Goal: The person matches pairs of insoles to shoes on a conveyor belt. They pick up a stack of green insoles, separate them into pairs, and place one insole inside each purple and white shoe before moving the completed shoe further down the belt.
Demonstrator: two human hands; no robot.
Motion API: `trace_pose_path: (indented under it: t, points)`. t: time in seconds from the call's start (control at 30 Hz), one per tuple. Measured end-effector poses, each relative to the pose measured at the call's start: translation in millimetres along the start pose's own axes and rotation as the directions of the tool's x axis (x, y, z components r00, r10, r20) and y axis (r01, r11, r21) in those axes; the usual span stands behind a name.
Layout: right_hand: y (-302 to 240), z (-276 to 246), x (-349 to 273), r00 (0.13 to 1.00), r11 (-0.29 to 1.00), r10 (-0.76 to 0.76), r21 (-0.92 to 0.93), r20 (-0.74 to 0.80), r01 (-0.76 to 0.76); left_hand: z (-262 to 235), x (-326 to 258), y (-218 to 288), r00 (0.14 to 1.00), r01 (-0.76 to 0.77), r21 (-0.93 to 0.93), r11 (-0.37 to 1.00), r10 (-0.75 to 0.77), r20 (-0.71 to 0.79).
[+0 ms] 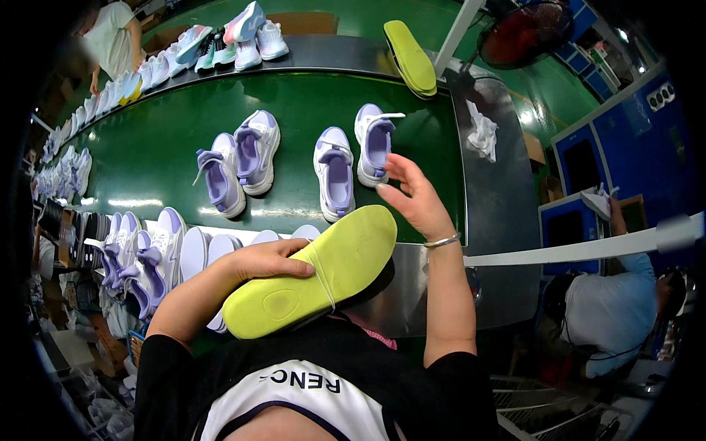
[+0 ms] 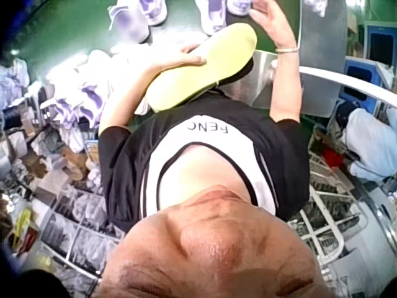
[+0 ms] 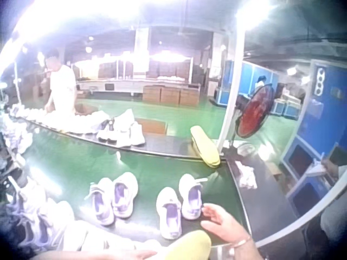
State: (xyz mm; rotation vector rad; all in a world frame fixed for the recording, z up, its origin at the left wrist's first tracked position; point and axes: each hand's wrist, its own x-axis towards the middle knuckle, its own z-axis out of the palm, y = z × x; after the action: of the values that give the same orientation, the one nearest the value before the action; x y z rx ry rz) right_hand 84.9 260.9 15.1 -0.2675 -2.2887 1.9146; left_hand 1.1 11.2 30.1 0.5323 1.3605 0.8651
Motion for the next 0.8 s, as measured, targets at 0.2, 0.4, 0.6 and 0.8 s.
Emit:
trace_pose_path:
  t: [0.2, 0.4, 0.6, 0.8]
  points:
    - [3, 48, -33, 0.933, 0.996, -0.081, 0.004, -0.351, 0.087, -3, 12, 2, 0.823, -0.492, -0.413, 0.767, 0.255, -0.507]
    - [25, 79, -74, 0.974, 0.788, 0.226, 0.590, -0.013, -0.175, 53, 56, -25, 0.694, -0.668, -0.386, 0.637, 0.345, -0.632]
    - [78, 30, -155, 0.920, 0.746, 0.391, 0.597, -0.032, -0.296, -5, 29, -39, 0.950, -0.265, -0.064, 0.962, 0.249, -0.190]
    - [134, 41, -211, 0.814, 0.778, 0.542, 0.491, -0.209, -0.392, -156, 18, -96, 0.118, 0.451, 0.690, 0.567, 0.728, -0.675]
